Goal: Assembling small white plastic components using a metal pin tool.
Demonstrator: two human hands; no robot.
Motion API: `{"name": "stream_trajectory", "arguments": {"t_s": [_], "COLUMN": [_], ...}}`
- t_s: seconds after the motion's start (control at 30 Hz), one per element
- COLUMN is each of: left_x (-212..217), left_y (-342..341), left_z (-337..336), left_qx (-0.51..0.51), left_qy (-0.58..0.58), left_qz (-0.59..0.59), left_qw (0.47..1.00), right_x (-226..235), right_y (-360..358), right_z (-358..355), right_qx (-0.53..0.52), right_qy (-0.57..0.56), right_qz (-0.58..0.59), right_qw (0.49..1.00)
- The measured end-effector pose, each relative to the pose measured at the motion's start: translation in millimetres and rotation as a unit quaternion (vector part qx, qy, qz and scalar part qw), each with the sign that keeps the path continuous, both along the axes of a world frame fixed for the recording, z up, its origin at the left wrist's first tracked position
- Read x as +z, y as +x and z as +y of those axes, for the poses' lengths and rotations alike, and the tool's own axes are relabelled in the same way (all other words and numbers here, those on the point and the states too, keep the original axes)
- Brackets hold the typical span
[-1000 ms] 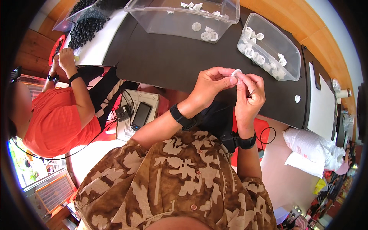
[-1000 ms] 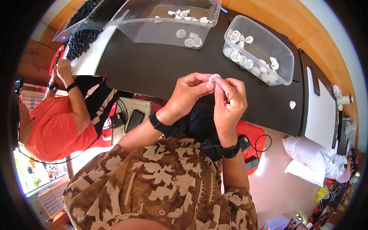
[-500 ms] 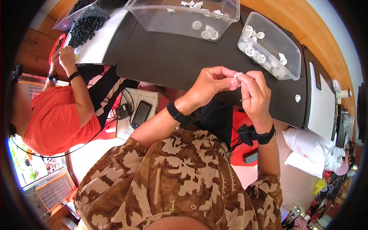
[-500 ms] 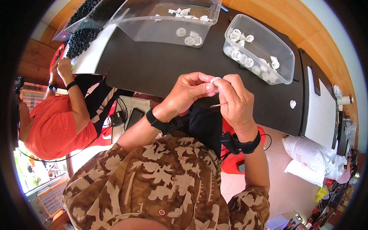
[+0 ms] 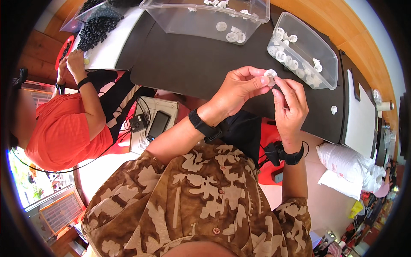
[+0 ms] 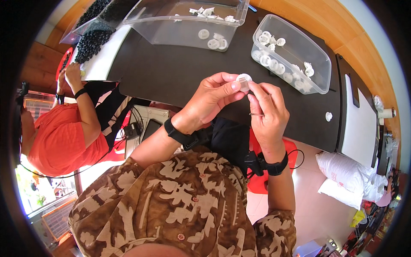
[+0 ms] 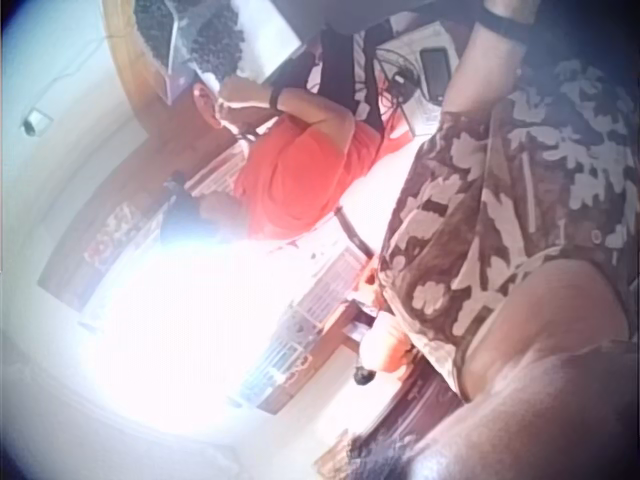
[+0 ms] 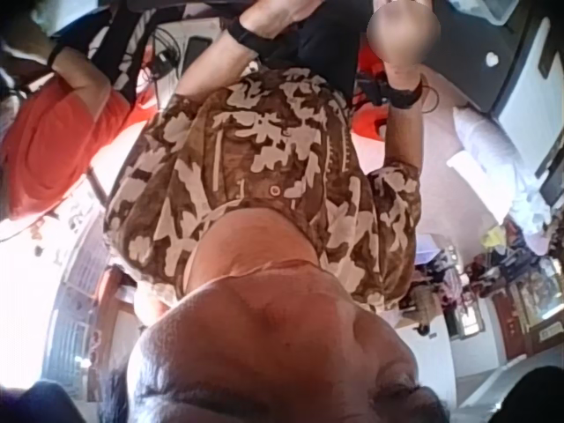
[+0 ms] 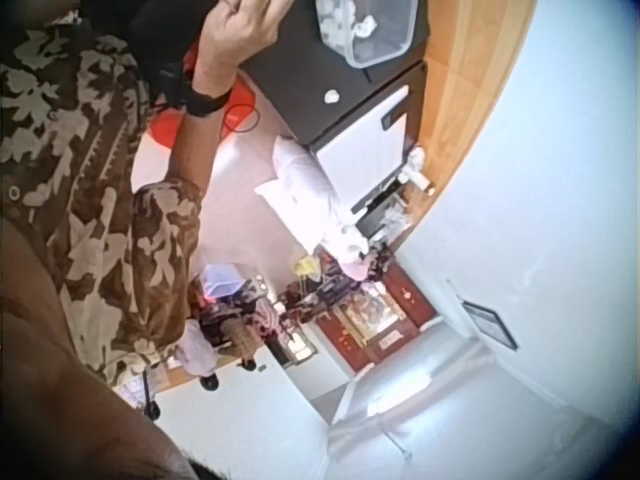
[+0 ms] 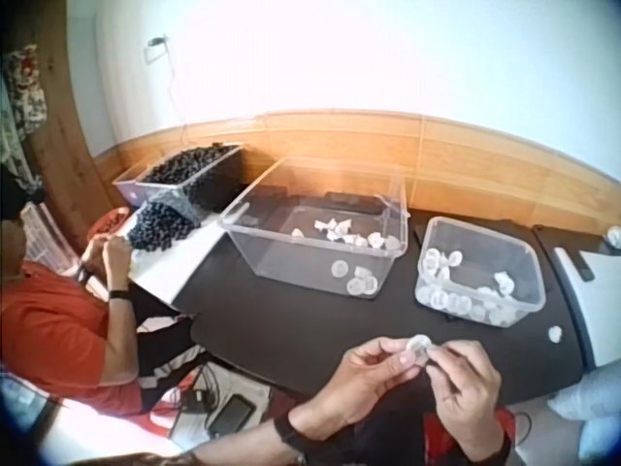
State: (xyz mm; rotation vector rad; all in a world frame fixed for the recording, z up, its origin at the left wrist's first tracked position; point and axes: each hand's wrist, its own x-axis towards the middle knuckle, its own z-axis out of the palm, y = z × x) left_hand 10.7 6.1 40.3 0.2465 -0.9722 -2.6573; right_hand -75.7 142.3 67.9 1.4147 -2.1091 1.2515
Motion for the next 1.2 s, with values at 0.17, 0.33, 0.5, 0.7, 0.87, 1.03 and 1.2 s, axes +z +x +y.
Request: {"name": "stream_trajectory", "arguments": {"t_s": [0.17,0.33,0.5,0.7,0.87,1.03,1.2], "left_x": [0.3,1.2,-0.3,-1.1,-4.1,-5.1,-6.8], "left_y": [0.0,1.4,1.9,2.1,0.0,-0.1,1.8], "left_z": [0.9,2.3,5.0,6.5,8.5,8.8,7.7], "left_qx": [0.001,0.003,0.007,0.018,0.031,0.028,0.015], "left_qy": [-0.013,-0.009,-0.017,-0.034,-0.041,-0.033,-0.061], "left_qz": [-0.007,-0.010,-0.004,0.003,0.010,0.010,-0.007], "left_qw": [1.000,1.000,1.000,0.999,0.999,0.999,0.998], "right_x": [3.2,1.5,1.9,1.3,0.8,4.9,15.8], "right_y": [-2.1,1.7,1.8,6.1,7.6,1.3,-13.3], "right_z": [-1.7,-3.0,-1.6,-4.1,-5.4,-0.8,4.5], "right_qx": [0.006,0.001,0.000,-0.012,-0.012,0.004,0.051], "right_qy": [0.006,-0.002,-0.005,-0.013,-0.022,0.019,0.078], "right_qz": [0.032,0.037,0.037,-0.001,-0.023,0.073,0.214], "right_qw": [0.999,0.999,0.999,1.000,0.999,0.997,0.973]}}
